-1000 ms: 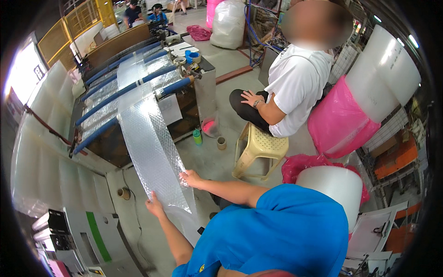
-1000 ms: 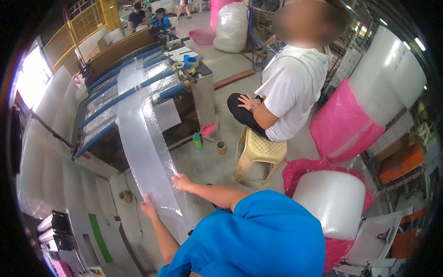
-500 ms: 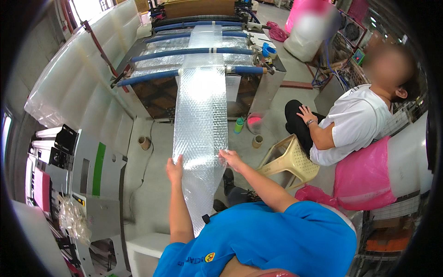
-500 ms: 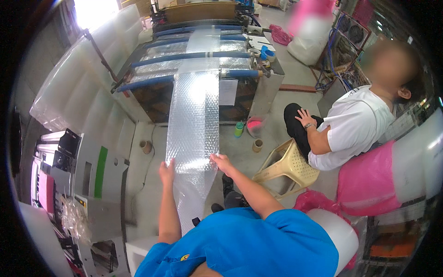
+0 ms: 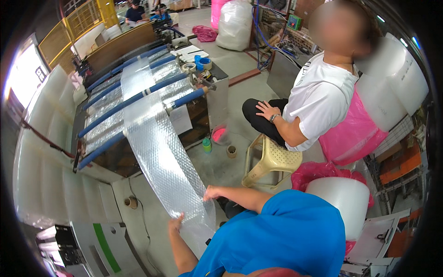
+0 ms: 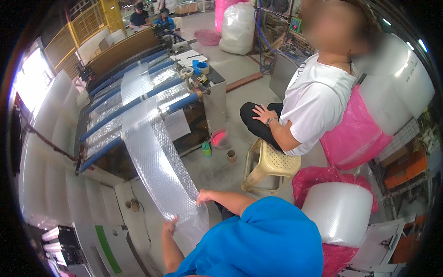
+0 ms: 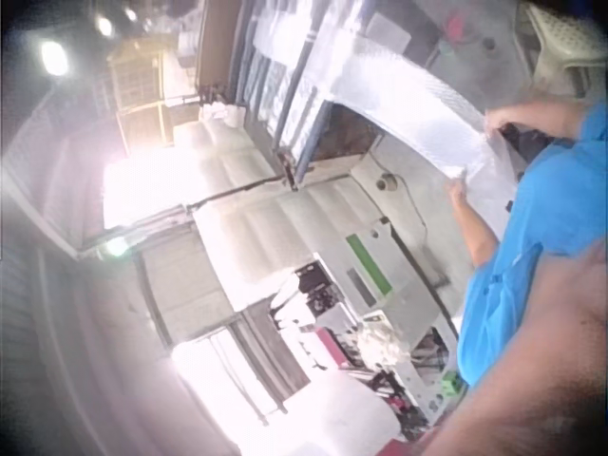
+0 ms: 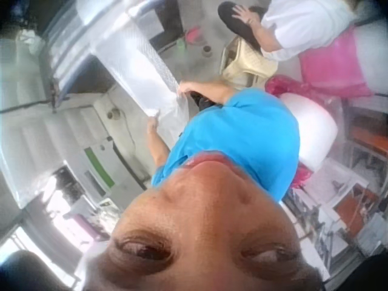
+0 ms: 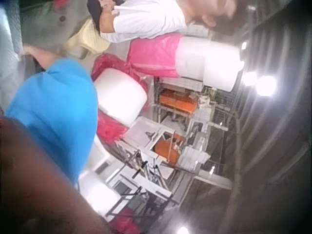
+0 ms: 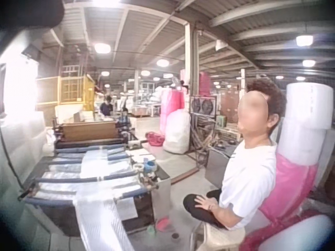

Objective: The person holds and adjusts a sheet of bubble wrap as it moves through a machine. They use both hands to guide the material, ensuring it stays aligned on the rollers.

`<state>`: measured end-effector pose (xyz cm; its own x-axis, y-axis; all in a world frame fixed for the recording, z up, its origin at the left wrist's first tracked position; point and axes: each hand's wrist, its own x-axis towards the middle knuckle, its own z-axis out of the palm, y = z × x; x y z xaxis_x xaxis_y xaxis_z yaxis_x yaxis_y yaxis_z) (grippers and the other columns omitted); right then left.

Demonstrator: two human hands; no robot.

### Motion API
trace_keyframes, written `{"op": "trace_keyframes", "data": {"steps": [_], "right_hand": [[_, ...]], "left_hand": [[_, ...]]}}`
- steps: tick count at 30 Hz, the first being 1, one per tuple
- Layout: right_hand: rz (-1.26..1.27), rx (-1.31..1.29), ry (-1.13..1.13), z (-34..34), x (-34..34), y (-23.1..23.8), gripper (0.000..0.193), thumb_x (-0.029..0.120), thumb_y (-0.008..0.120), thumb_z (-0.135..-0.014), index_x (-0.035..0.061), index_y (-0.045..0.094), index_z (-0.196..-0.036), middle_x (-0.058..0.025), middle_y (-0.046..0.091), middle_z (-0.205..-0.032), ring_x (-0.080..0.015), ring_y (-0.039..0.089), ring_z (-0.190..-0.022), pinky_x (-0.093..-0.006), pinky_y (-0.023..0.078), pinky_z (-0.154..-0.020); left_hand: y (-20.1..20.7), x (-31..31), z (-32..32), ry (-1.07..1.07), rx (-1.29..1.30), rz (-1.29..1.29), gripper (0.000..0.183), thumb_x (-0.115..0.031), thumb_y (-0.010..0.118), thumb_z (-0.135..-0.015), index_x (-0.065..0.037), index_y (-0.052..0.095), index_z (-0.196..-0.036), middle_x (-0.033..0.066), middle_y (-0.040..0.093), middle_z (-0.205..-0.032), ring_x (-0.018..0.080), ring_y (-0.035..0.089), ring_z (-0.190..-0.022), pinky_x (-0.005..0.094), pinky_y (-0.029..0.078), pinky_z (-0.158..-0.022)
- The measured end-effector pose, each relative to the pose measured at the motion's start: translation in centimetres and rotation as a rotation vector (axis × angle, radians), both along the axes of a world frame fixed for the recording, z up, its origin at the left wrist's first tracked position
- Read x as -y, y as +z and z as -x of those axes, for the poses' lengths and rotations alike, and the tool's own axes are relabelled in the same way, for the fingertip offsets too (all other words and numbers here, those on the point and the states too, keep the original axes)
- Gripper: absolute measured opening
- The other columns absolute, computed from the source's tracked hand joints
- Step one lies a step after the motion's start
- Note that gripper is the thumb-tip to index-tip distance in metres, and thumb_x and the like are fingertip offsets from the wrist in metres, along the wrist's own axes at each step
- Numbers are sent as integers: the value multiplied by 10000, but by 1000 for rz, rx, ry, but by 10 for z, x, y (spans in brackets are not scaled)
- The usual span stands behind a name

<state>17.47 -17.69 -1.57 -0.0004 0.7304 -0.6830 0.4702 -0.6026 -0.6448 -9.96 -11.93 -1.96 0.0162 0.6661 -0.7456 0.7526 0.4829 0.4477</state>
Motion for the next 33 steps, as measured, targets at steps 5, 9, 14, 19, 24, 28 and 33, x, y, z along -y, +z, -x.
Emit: {"op": "trace_keyframes", "data": {"steps": [5,9,14,19,24,28,33], "right_hand": [[29,-233,-144,-5,-11,9,274,293,647,-653,100,629,-847,-41,607,-761,-152,543,-612,-312,469,-543],[-179,-82,-67,-29,-58,-18,240,265,647,-653,71,638,-794,-39,612,-687,-124,561,-668,-249,442,-586],[-207,-102,-218,-47,-109,-7,223,238,631,-662,59,632,-796,-56,611,-706,-118,559,-656,-244,434,-606],[-389,-115,-240,-61,-154,16,187,196,572,-718,42,601,-820,-38,599,-727,-119,550,-649,-258,436,-578],[-410,-427,-542,-49,-170,42,172,126,480,-779,46,517,-928,-56,565,-799,-121,536,-666,-247,432,-534],[-273,-571,-616,-36,-145,37,216,122,487,-777,51,484,-981,-58,538,-871,-142,523,-727,-276,451,-548],[-25,-487,-463,-3,-82,31,272,134,514,-771,44,474,-1025,-63,539,-880,-181,535,-798,-330,474,-651]], "left_hand": [[-14,-32,-12,-43,16,7,891,-424,730,-508,140,356,-1088,242,425,-1100,293,429,-1023,354,347,-859],[-14,-67,-44,2,111,-238,793,-319,761,-502,132,401,-1045,221,475,-1036,289,472,-947,347,374,-817],[14,-110,-79,69,149,-330,742,-273,758,-514,121,412,-1040,204,489,-1023,281,476,-931,349,370,-819],[14,-157,-91,140,232,-539,642,-260,756,-522,94,472,-976,165,534,-934,238,512,-824,328,401,-748],[50,-172,-101,374,356,-528,568,-301,746,-535,81,520,-890,128,562,-834,189,521,-707,295,421,-657],[63,-147,-94,247,291,-316,737,-436,720,-512,97,489,-966,153,557,-881,222,532,-773,310,425,-677],[28,-89,-58,-77,275,63,871,-505,696,-499,115,424,-1047,205,500,-1016,263,486,-952,341,411,-766]]}}
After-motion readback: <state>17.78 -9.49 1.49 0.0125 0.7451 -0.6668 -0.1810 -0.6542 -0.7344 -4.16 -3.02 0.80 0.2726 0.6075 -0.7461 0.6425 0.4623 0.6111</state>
